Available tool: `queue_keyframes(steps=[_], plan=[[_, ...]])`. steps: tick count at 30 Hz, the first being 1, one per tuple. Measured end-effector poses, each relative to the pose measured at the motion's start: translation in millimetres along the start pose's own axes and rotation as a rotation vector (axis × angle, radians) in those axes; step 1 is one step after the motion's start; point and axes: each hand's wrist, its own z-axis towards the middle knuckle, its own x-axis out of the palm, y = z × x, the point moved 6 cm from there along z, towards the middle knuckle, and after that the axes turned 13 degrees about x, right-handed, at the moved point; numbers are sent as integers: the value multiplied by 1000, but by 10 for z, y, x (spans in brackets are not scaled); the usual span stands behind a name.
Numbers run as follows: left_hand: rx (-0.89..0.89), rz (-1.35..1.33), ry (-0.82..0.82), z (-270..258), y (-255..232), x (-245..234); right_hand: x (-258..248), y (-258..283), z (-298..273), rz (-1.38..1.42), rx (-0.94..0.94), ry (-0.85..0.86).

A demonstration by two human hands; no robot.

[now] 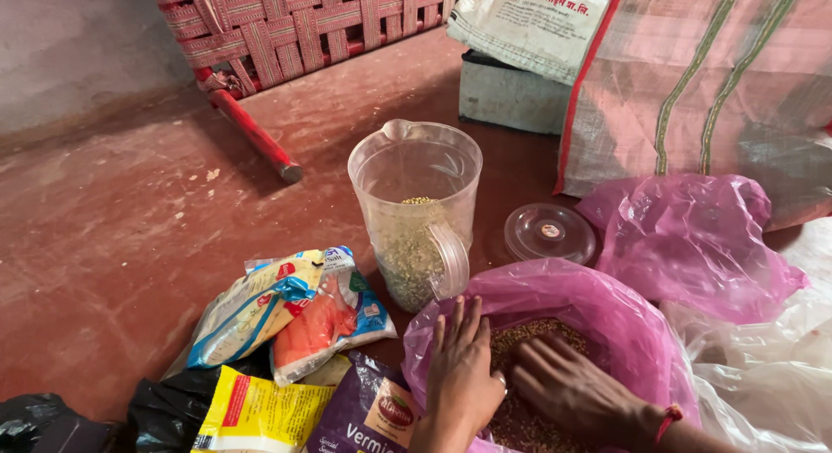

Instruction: The person scoops green split peas from a pink plastic bag and transfers them into a clear plastic pitcher. They repeat this process several times, then pour the remaining peas from the bag into the pitcher and secure the lid.

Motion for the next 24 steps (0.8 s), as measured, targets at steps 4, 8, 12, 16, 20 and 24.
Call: queue_keyframes(steps=[4, 8, 12, 16, 20, 24], plan=[[90, 225, -74, 32, -31, -88, -190, -244, 33, -117, 108, -241], [103, 149, -283, 30, -26, -197, -530, -571, 24, -178, 350, -534], [-100, 67, -159, 169, 48, -173, -649, -1044, 115, 28, 647, -391], [-169, 112, -91, 300, 7, -138, -420, -1319, 177, 230, 786, -42], [-176, 331, -56, 366, 22, -100, -339, -1349, 145, 350, 738, -50], [-211, 250, -92, 324, 100, -45, -477, -1279, 126, 407, 716, -182]])
